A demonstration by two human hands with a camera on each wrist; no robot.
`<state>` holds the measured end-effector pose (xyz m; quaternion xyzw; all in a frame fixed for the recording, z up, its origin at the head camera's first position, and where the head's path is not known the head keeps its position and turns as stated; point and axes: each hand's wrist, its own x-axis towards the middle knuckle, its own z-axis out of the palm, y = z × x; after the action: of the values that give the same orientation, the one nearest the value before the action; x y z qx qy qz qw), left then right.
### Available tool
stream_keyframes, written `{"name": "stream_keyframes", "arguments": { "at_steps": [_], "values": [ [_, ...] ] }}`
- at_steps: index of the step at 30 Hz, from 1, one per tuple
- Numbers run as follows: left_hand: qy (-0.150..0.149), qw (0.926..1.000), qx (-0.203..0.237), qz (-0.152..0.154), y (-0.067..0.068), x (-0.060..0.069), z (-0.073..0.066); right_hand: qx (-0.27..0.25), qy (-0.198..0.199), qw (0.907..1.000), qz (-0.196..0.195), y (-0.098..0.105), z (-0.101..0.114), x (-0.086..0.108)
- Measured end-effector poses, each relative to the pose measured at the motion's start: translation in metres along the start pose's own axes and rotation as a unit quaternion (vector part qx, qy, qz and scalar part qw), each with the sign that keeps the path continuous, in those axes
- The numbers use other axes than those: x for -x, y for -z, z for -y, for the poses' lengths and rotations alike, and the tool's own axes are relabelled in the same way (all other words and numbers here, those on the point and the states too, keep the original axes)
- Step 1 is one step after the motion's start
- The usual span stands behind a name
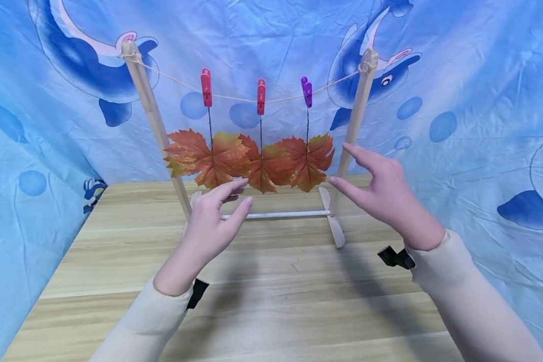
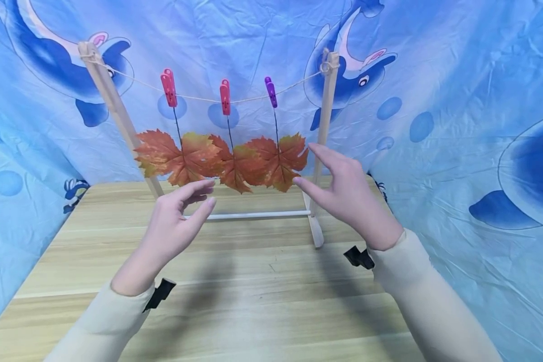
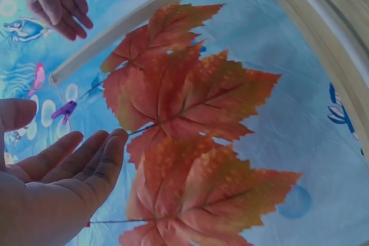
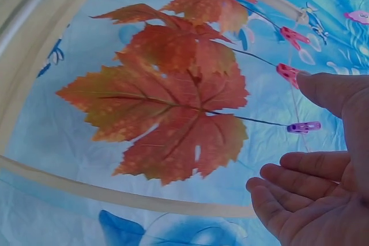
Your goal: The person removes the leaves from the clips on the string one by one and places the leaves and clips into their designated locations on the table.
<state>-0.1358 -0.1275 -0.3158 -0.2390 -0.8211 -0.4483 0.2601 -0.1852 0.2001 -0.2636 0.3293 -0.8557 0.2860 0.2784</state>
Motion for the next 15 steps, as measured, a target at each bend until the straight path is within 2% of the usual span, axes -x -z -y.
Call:
{"name": "stream_keyframes", "arguments": {
  "at_steps": [8,15],
  "values": [
    [0.001,0.9978,0.064,-0.019,-0.012,-0.024,-0.009,-0.026,0.007,0.9994,-0.019,0.011,0.006,-0.025],
    [0.024,0.9947,0.098,-0.02,-0.023,-0.042,-0.015,-0.045,0.006,0.9986,-0.028,0.018,0.01,-0.044]
  ]
}}
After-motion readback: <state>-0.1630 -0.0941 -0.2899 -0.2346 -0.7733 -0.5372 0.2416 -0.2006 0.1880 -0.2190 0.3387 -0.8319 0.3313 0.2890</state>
